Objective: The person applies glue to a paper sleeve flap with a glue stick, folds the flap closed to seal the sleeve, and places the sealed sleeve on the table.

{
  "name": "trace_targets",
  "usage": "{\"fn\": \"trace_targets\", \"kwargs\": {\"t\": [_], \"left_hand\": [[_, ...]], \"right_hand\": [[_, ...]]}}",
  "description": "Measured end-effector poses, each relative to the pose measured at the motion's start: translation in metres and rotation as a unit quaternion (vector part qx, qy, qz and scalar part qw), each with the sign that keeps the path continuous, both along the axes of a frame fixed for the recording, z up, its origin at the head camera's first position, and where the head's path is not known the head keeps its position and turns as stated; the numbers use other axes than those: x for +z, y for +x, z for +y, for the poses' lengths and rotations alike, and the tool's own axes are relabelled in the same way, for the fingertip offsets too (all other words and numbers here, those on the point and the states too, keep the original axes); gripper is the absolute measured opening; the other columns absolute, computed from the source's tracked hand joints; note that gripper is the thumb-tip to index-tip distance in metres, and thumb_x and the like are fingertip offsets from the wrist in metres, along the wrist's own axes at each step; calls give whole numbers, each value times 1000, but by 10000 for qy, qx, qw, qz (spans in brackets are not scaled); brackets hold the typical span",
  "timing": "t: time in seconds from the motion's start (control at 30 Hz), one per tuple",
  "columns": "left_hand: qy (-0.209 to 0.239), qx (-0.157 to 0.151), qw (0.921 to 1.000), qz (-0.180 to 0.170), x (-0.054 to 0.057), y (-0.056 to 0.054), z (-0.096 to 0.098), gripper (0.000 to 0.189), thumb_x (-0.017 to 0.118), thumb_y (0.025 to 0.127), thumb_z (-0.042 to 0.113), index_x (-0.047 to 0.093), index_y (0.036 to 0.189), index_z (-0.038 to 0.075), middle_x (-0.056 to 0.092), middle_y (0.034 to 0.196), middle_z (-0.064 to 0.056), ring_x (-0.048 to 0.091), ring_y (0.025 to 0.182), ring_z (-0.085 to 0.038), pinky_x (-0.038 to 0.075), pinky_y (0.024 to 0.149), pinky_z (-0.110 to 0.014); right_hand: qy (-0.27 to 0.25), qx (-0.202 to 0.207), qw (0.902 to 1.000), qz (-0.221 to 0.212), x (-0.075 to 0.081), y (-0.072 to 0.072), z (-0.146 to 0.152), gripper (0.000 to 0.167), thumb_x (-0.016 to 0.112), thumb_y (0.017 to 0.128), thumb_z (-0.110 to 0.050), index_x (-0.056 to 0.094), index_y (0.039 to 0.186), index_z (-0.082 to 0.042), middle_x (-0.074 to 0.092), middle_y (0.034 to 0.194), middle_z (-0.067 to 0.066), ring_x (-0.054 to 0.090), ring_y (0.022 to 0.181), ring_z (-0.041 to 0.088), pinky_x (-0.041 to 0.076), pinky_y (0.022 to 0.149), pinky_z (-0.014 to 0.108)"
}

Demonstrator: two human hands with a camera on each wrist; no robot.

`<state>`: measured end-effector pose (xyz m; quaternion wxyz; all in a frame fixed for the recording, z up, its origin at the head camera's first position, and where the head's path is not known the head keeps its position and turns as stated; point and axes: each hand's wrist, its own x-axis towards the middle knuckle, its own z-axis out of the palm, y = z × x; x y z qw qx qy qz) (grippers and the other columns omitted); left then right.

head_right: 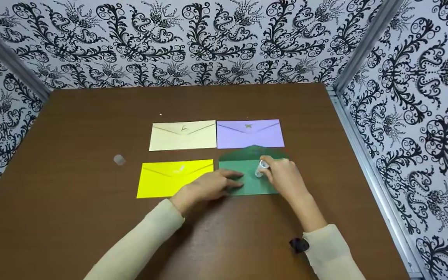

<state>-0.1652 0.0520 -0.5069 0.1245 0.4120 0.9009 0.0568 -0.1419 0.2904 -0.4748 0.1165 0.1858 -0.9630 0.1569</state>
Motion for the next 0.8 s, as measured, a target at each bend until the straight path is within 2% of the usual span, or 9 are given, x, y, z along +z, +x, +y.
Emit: {"fn": "trace_targets", "kwargs": {"t": [0.13,0.37,0.57,0.8], "left_hand": [[-34,-2,10000,11,-1,0,0,47,61,99,19,53,143,32,42,157,8,41,145,-12,40,117,-27],[-87,-19,10000,-11,-1,0,0,48,61,99,20,52,144,34,40,159,9,40,146,-12,40,117,-27],[-136,-1,9999,-25,-1,-1,0,48,61,99,19,52,144,34,40,159,10,39,146,-12,40,117,-27],[-264,-15,9996,-23,-1,-1,2,48,59,100,17,52,144,34,39,159,11,38,147,-11,38,118,-26]], "right_hand": [[-10,86,10000,-20,-1,0,-4,32,75,88,-21,70,116,-4,75,87,15,60,59,18,48,53,32],[-156,157,9998,21,-3,-2,-13,31,75,88,-20,70,116,-7,75,86,13,65,63,17,50,54,30],[-169,208,9996,103,-4,-6,-21,31,74,89,-21,68,116,-8,73,81,12,57,55,12,40,49,22],[-115,131,9995,258,-7,-13,-24,32,73,90,-23,68,117,-7,74,84,13,61,56,18,45,49,27]]}}
